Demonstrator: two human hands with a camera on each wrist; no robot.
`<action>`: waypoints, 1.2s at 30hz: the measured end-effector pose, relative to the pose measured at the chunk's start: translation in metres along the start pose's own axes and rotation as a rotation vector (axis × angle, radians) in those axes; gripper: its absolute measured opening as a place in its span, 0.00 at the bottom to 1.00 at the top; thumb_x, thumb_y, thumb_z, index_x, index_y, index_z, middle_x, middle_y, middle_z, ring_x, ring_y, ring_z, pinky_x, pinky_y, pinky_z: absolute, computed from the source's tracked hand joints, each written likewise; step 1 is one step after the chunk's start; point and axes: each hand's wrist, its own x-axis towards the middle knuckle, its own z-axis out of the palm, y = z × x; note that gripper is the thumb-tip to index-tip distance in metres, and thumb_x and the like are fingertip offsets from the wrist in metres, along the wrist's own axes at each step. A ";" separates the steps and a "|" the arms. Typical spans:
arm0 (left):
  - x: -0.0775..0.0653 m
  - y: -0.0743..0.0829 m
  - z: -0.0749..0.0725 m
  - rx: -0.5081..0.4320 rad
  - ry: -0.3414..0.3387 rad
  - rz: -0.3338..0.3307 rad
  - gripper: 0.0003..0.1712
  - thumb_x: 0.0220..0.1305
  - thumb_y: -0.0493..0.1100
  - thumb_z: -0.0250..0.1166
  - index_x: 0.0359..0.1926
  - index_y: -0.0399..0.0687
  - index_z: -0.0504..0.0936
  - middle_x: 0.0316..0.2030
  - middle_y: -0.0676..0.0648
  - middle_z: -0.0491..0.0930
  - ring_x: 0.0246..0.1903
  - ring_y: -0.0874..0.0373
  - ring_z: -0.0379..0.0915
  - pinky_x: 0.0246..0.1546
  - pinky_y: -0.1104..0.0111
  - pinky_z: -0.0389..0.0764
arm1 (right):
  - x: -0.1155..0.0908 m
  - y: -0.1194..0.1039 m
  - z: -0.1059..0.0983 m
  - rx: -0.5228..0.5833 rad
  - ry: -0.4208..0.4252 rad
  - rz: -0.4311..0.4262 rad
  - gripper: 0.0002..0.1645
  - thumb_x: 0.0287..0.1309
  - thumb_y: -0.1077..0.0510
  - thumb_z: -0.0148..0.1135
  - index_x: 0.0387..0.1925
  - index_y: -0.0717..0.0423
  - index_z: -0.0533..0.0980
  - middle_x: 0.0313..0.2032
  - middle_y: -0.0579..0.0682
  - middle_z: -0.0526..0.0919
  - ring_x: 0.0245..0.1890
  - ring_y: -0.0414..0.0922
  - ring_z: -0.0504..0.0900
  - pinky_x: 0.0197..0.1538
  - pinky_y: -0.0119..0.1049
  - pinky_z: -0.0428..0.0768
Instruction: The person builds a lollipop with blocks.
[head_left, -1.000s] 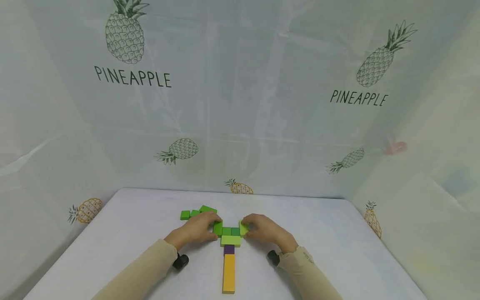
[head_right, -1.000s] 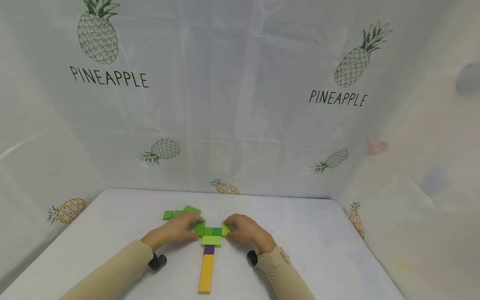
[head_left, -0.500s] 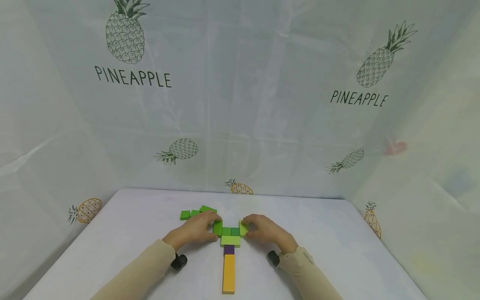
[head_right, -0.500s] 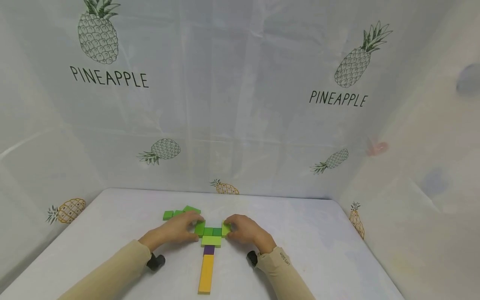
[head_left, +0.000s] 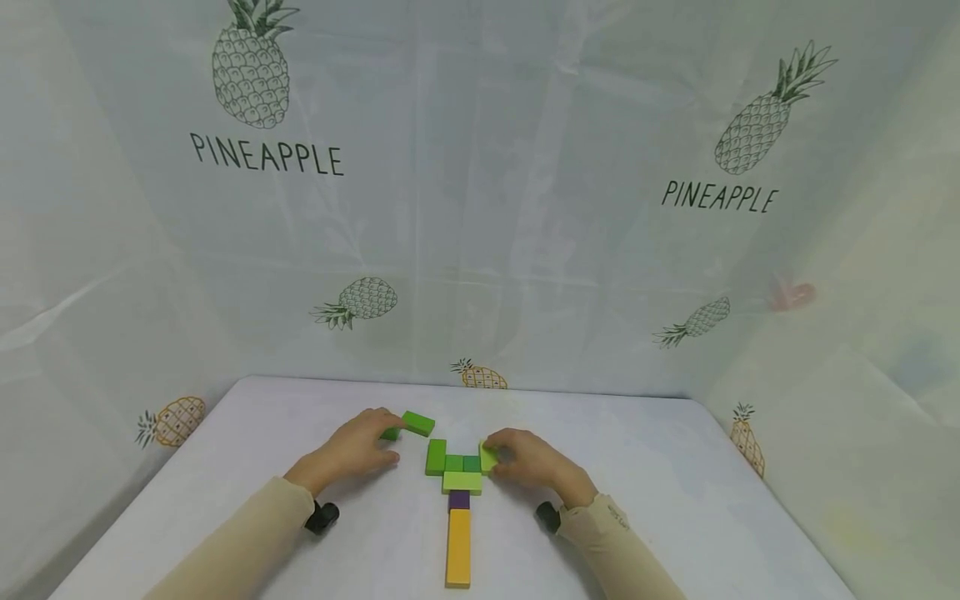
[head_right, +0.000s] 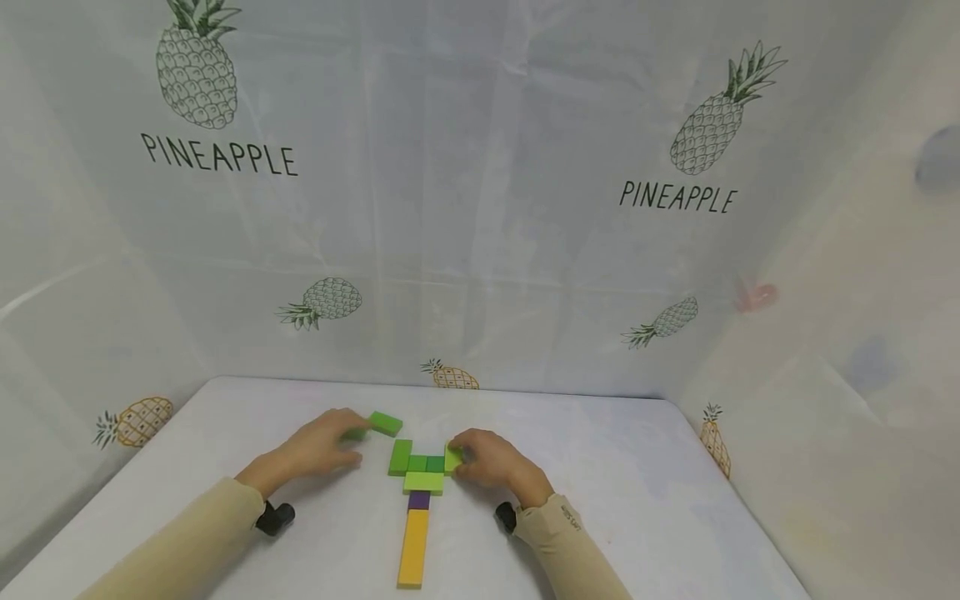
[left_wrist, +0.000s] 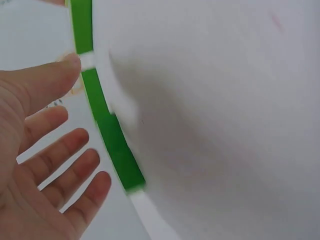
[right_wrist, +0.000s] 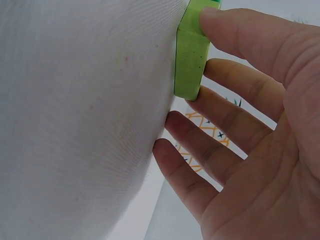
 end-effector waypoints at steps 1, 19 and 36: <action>-0.001 -0.004 -0.002 0.008 0.012 0.000 0.29 0.49 0.45 0.75 0.54 0.47 0.79 0.49 0.50 0.78 0.52 0.50 0.71 0.55 0.54 0.72 | 0.000 0.000 0.000 -0.003 0.001 -0.002 0.25 0.55 0.54 0.67 0.55 0.53 0.76 0.55 0.46 0.78 0.60 0.48 0.71 0.63 0.48 0.68; -0.002 -0.043 -0.007 0.021 0.048 -0.055 0.26 0.51 0.41 0.73 0.52 0.42 0.80 0.45 0.46 0.78 0.50 0.46 0.71 0.54 0.51 0.72 | -0.003 -0.002 -0.001 0.006 0.004 -0.005 0.25 0.55 0.55 0.67 0.55 0.54 0.76 0.55 0.48 0.78 0.60 0.49 0.72 0.63 0.48 0.68; 0.006 -0.046 -0.006 -0.042 0.013 -0.097 0.20 0.52 0.37 0.71 0.48 0.40 0.82 0.43 0.47 0.80 0.46 0.48 0.74 0.51 0.52 0.75 | -0.001 -0.002 0.000 0.006 -0.001 -0.004 0.25 0.54 0.56 0.67 0.55 0.54 0.77 0.55 0.47 0.78 0.60 0.49 0.71 0.64 0.48 0.67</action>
